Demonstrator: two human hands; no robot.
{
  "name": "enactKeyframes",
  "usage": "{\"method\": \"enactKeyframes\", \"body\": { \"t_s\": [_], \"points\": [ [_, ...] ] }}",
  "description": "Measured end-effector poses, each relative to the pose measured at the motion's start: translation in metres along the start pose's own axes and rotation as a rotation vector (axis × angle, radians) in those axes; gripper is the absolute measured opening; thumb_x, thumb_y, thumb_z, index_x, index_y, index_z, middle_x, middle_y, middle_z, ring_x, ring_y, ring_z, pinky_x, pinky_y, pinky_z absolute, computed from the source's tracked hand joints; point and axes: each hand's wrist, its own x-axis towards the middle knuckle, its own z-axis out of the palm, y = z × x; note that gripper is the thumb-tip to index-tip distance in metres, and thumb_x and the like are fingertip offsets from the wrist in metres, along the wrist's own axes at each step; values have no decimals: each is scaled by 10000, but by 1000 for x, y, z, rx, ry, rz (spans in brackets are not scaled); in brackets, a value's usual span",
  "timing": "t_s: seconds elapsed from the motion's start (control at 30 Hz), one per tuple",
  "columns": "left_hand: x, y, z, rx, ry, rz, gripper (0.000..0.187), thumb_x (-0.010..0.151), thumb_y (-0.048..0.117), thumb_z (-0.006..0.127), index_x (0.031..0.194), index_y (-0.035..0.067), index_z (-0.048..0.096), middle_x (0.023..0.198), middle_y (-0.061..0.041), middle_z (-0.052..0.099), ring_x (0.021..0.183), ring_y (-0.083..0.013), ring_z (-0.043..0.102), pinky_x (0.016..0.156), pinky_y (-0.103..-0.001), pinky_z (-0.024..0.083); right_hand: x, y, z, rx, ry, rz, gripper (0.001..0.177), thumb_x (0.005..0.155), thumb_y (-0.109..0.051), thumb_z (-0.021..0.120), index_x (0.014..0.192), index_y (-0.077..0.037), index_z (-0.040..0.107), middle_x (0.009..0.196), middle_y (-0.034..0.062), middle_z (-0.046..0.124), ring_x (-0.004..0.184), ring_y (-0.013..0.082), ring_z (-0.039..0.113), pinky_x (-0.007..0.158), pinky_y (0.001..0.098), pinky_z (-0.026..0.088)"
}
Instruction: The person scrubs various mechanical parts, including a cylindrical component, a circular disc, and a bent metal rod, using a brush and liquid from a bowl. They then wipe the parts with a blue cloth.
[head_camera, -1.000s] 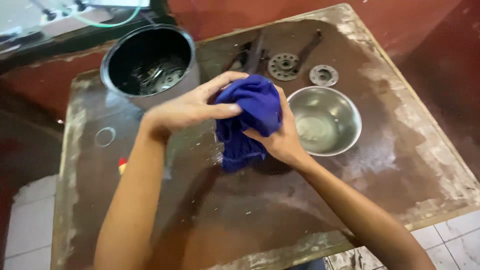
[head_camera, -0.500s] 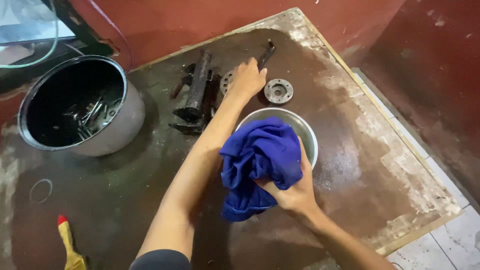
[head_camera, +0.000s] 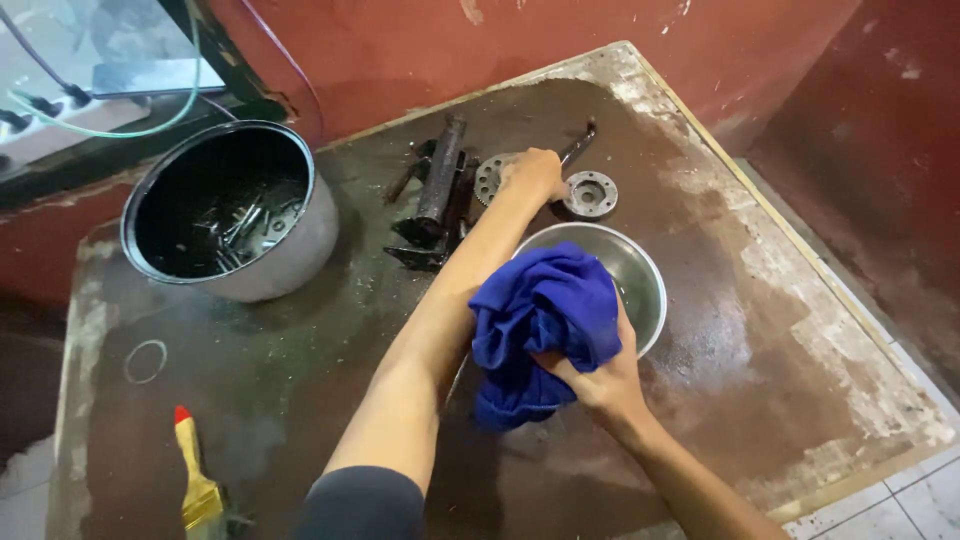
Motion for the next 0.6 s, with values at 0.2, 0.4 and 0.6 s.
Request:
{"method": "enactKeyframes", "body": {
  "t_s": [0.2,0.4,0.6],
  "points": [
    [10,-30,16,2,66,99,415,894,398,700,1169,89,744,1206,-205,698,1197,-362,661,983,-472,537,-6,11,3,46,-15,-13,751,742,-95,858,1425,-45,549,1438,97,585,1370,239,533,1218,379,357],
    [-141,-62,-74,-663,171,92,396,1062,431,402,1202,68,478,903,-282,716,778,-444,745,743,-531,585,-8,13,-4,-113,-39,-37,587,738,-93,823,1303,-84,662,1303,80,679,1233,246,638,1134,366,460],
    [-315,-139,-88,-1133,218,89,392,1048,457,419,1227,160,603,735,40,538,565,-115,537,470,-294,466,14,-52,37,-336,-68,-295,691,788,-73,833,1409,-51,530,1381,113,562,1293,289,561,1186,393,426]
  ]
}}
